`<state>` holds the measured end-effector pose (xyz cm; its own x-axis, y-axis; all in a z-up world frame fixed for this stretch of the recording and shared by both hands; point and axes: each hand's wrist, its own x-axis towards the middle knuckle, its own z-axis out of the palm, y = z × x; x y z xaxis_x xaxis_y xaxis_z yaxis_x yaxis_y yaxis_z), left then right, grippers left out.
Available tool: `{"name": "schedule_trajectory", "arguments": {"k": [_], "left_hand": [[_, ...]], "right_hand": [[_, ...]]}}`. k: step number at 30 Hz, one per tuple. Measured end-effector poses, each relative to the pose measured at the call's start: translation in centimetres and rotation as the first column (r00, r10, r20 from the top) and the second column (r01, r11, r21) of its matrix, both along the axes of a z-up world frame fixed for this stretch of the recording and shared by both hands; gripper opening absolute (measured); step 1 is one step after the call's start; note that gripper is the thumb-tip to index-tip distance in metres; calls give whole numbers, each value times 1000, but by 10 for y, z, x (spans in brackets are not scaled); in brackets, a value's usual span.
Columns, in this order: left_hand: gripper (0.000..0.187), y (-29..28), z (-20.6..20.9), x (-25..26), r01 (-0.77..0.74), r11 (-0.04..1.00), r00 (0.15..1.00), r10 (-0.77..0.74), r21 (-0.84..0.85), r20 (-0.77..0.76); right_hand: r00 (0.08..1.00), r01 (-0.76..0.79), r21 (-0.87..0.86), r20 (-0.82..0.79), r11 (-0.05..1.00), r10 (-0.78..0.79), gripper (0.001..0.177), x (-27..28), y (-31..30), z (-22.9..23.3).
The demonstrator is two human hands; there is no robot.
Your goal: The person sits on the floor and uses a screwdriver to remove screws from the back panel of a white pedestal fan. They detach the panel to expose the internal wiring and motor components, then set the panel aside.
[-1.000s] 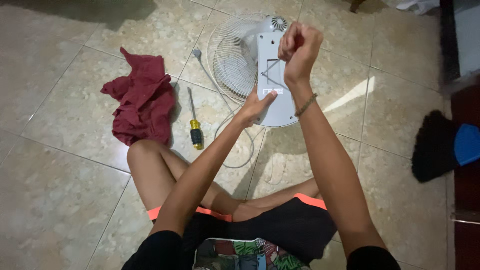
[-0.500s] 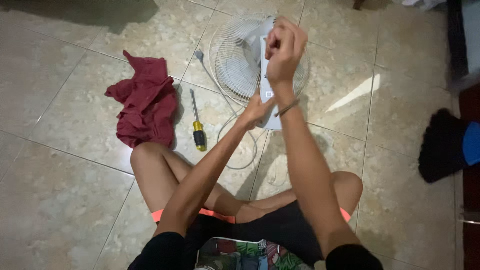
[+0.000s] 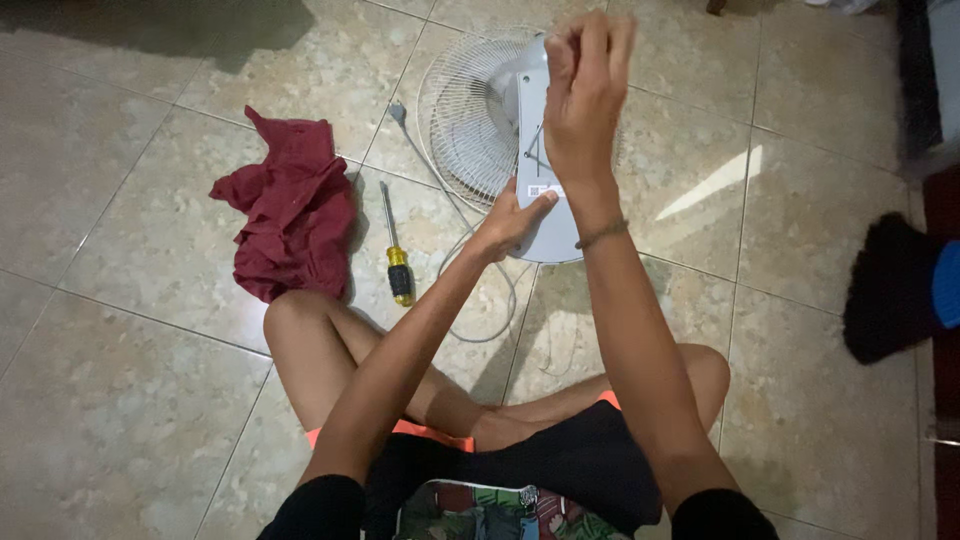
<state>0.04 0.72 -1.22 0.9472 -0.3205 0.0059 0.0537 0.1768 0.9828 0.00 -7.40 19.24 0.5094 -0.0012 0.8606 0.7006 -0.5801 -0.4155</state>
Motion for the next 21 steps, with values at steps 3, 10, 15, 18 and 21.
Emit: {"name": "schedule_trajectory", "arguments": {"k": [3, 10, 15, 18, 21], "left_hand": [[64, 2, 3, 2, -2, 1000, 1000, 3, -18, 12], [63, 3, 13, -4, -5, 1000, 997, 7, 29, -75], [66, 3, 13, -5, 10, 999, 997, -7, 52, -71], [68, 5, 13, 0, 24, 1000, 999, -24, 11, -39], [71, 5, 8, 0, 27, 1000, 996, -26, 8, -79]], "right_hand": [[985, 164, -71, 60, 984, -160, 14, -20, -4, 11], [988, -136, -89, -85, 987, 129, 37, -54, -24, 31], [860, -428, 175, -221, 887, 459, 28, -46, -31, 28], [879, -393, 136, -233, 909, 415, 25, -36, -29, 30], [991, -128, -163, 6, 978, 131, 24, -34, -22, 29]]}}
